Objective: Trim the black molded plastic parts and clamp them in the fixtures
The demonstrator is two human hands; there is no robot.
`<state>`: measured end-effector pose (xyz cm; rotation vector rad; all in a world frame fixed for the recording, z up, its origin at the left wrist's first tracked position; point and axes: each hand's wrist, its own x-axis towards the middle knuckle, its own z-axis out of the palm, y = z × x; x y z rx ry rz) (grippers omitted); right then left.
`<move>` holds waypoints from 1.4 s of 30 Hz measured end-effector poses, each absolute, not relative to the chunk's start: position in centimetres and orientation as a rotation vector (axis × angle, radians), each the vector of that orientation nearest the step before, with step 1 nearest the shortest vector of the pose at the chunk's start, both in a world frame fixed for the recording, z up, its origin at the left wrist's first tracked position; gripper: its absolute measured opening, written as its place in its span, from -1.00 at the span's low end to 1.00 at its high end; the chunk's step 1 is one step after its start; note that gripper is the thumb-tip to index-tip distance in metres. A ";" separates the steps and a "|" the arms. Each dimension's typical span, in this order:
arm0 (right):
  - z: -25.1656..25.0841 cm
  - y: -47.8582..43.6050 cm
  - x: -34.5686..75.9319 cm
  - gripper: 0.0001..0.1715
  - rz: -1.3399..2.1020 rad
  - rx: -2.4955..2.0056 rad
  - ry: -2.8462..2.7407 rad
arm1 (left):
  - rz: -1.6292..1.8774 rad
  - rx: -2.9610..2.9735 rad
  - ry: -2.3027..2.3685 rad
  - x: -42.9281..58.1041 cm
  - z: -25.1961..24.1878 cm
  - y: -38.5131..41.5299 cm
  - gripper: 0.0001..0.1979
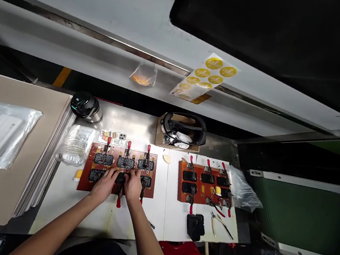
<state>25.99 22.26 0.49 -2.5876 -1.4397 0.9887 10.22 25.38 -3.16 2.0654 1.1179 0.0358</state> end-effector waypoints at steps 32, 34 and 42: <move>-1.8 11.8 21.8 -0.56 1.923 -2.248 -0.604 | -0.055 2.279 0.901 9.2 -4.9 27.0 -0.50; -1.9 11.9 21.7 -0.56 1.890 -2.281 -0.642 | -0.054 2.282 0.902 9.2 -5.1 26.9 -0.50; -1.1 11.8 21.7 -0.55 1.764 -2.350 -0.840 | -0.041 2.287 0.921 9.2 -5.4 26.6 -0.51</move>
